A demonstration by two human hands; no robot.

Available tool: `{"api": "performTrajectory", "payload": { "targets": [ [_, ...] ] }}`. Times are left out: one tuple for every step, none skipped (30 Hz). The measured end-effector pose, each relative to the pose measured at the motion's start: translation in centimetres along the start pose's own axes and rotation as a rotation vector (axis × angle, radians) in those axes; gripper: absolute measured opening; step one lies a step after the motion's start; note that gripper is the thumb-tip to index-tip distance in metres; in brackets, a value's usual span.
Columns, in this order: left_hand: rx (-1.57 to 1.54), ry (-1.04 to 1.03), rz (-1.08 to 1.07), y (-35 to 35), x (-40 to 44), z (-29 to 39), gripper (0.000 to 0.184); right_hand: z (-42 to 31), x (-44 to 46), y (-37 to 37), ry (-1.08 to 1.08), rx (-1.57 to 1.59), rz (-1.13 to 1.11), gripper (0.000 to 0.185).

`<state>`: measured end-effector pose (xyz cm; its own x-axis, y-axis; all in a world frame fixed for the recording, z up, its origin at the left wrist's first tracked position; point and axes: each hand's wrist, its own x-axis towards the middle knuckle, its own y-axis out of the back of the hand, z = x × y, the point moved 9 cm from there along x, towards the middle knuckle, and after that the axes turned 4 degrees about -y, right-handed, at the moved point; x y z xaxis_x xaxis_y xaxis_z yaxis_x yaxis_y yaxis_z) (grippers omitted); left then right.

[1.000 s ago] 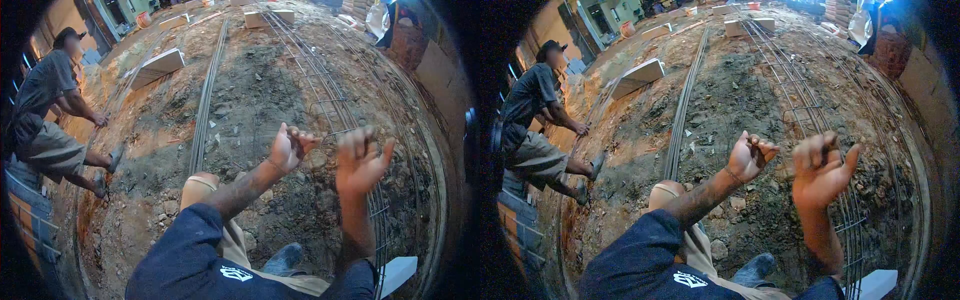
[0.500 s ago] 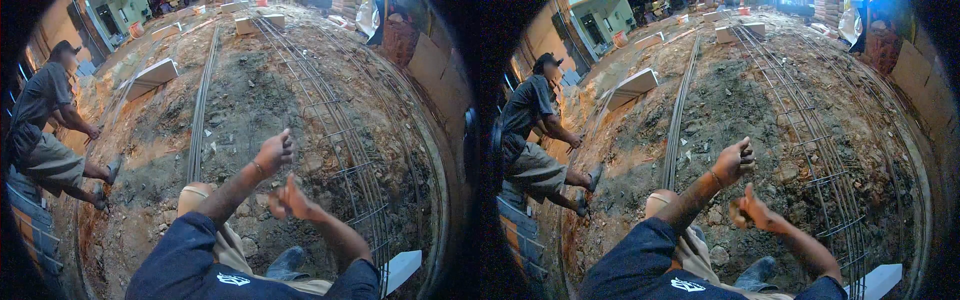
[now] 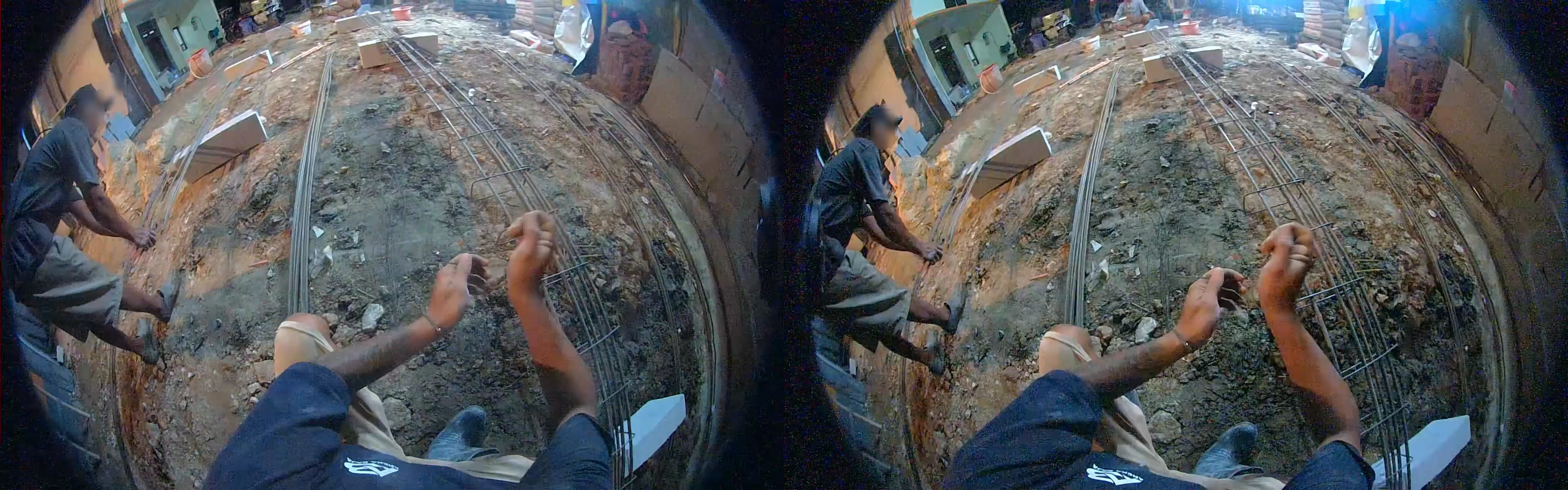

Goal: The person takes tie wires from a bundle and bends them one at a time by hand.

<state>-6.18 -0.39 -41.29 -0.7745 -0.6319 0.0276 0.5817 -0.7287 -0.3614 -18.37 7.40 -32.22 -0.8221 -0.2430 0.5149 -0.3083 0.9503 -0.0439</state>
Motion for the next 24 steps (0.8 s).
{"api": "performTrajectory", "payload": {
  "targets": [
    [-0.003, 0.000, -0.002, 0.1, 0.0, -0.3, 0.037, 0.9, -0.5, -0.1, 0.002, -0.003, 0.000, 0.026],
    [0.224, -0.158, 0.051, 0.7, 0.0, 1.0, 0.036, 3.1, -1.4, -1.4, -0.164, -0.011, -0.146, 0.026],
    [0.451, -0.314, 0.107, 1.0, -0.3, 2.4, 0.035, 5.4, -2.7, -2.7, -0.331, -0.019, -0.292, 0.027],
    [0.665, -0.446, 0.106, 0.6, -0.5, 4.6, 0.032, 6.2, -3.4, -2.8, -0.332, -0.021, -0.294, 0.027],
    [0.663, -0.440, 0.107, 0.9, -0.2, 5.4, 0.032, 7.7, -4.8, -3.7, -0.413, 0.040, -0.414, 0.031],
    [0.746, -0.452, 0.060, 0.6, -0.1, 5.9, 0.030, 8.9, -6.5, -4.5, -0.500, 0.101, -0.534, 0.035],
    [0.829, -0.464, 0.011, 0.3, 0.0, 6.1, 0.029, 9.4, -7.5, -4.4, -0.513, 0.097, -0.534, 0.035],
    [0.873, -0.532, 0.062, 0.6, 0.0, 7.1, 0.030, 9.2, -8.0, -4.3, -0.434, 0.057, -0.520, 0.040],
    [0.874, -0.529, 0.058, 1.0, 0.5, 7.7, 0.030, 9.3, -8.2, -4.3, -0.349, 0.020, -0.503, 0.045],
    [0.859, -0.490, -0.087, 0.5, 1.0, 7.7, 0.031, 12.8, -10.8, -5.1, -0.784, 0.054, -0.779, 0.054],
    [0.842, -0.450, -0.230, -0.2, 1.1, 7.4, 0.032, 13.3, -11.6, -4.6, -0.785, 0.056, -0.777, 0.054],
    [0.683, -0.342, -0.361, -0.1, 1.5, 5.6, 0.033, 9.2, -12.5, -5.6, -0.836, 0.251, -0.862, 0.057],
    [0.685, -0.343, -0.360, 0.0, 1.5, 5.8, 0.033, 6.5, -13.4, -6.3, -0.880, 0.448, -0.943, 0.060],
    [0.685, -0.327, -0.486, -0.9, 1.1, 5.5, 0.034, 7.1, -14.8, -6.2, -0.939, 0.474, -1.008, 0.058],
    [0.688, -0.311, -0.612, -1.6, 0.6, 5.3, 0.034, 8.4, -16.3, -6.1, -0.931, 0.479, -1.014, 0.058],
    [0.698, -0.242, -0.690, -1.9, 0.2, 5.0, 0.037, 9.8, -18.3, -6.4, -0.763, 0.277, -1.134, 0.053],
    [0.714, -0.249, -0.683, -1.8, 0.1, 5.2, 0.037, 10.2, -19.3, -7.1, -0.584, 0.078, -1.236, 0.049],
    [0.725, -0.120, -0.725, -1.7, -0.2, 4.0, 0.037, 8.7, -19.1, -7.4, -0.570, 0.089, -1.243, 0.049],
    [0.729, 0.013, -0.764, -1.6, -0.6, 2.8, 0.038, 6.3, -18.9, -7.1, -0.695, 0.216, -1.203, 0.044],
    [0.638, -0.016, -0.798, -1.7, -0.5, 2.6, 0.048, 4.6, -18.7, -6.9, -0.823, 0.340, -1.158, 0.039],
    [0.644, -0.019, -0.791, -1.4, -0.7, 2.7, 0.048, 3.8, -18.2, -7.1, -0.818, 0.345, -1.166, 0.039],
    [0.634, -0.047, -0.755, -1.1, -0.7, 3.1, 0.059, 3.3, -16.8, -7.3, -0.862, 0.460, -1.070, 0.036],
    [0.619, -0.074, -0.721, -0.9, -0.7, 3.4, 0.073, 2.7, -15.3, -7.2, -0.906, 0.572, -0.969, 0.034],
    [0.556, 0.063, -0.714, -0.9, -1.0, 3.6, 0.098, 1.5, -13.7, -6.6, -0.846, 0.500, -0.938, 0.030]
  ]
}}
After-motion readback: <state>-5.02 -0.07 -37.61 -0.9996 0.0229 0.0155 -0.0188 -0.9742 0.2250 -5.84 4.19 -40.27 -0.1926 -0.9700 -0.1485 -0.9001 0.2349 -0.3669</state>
